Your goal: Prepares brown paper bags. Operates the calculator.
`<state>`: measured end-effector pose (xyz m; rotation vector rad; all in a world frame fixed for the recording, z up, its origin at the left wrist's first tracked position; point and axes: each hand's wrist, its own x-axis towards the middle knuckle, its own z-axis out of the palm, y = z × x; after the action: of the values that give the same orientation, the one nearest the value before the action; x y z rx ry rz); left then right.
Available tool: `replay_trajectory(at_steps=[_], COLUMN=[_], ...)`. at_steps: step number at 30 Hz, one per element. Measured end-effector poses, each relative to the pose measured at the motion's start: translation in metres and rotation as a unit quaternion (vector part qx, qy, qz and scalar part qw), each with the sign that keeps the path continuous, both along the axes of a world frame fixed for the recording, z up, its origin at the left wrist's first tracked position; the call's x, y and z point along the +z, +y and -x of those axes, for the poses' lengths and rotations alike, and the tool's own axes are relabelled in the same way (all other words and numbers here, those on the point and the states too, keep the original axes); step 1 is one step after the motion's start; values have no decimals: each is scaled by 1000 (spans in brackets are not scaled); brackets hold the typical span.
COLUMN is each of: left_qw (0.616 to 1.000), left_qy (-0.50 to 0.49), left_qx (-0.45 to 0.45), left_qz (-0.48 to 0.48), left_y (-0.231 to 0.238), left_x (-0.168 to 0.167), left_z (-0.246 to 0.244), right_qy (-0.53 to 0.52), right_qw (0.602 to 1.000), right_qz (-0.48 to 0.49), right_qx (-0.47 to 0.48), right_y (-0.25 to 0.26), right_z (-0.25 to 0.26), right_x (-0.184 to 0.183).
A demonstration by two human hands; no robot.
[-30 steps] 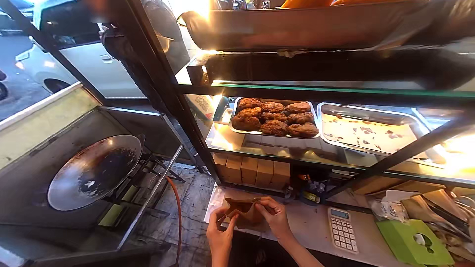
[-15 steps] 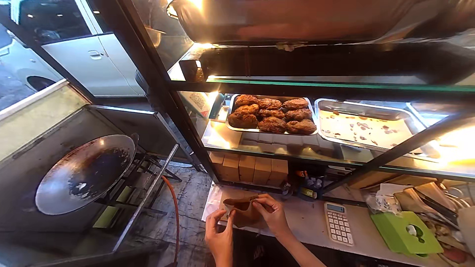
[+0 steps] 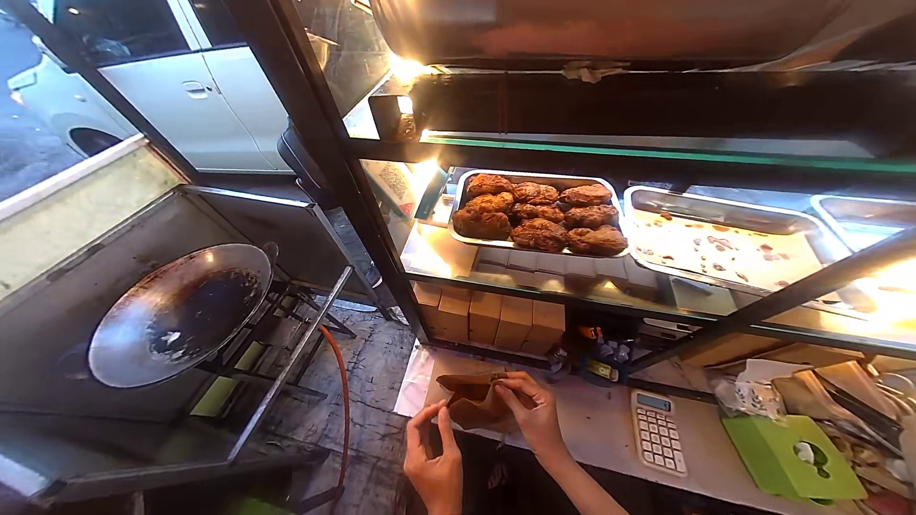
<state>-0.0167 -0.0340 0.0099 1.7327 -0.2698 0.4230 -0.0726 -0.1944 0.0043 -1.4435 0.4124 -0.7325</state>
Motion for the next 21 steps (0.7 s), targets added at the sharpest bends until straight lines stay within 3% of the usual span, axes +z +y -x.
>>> replay_trajectory(at_steps=[5, 11, 16, 21], left_qw=[999, 1000, 996, 985], left_qy=[-17, -2, 51, 57], left_qx=[28, 13, -63, -162], left_qz=[-14, -23, -37, 24], left_y=[-1, -4, 11, 19], left_x=[-21, -16, -12, -9], left_z=[3, 6, 0, -24], right_qy=[2, 7, -1, 9], right_qw=[1000, 1000, 1000, 997], right_qz=[4, 20, 14, 55], right_qx=[0, -2, 7, 57], right_y=[1, -2, -5, -16], right_z=[0, 1, 3, 1], right_x=[0, 2, 3, 1])
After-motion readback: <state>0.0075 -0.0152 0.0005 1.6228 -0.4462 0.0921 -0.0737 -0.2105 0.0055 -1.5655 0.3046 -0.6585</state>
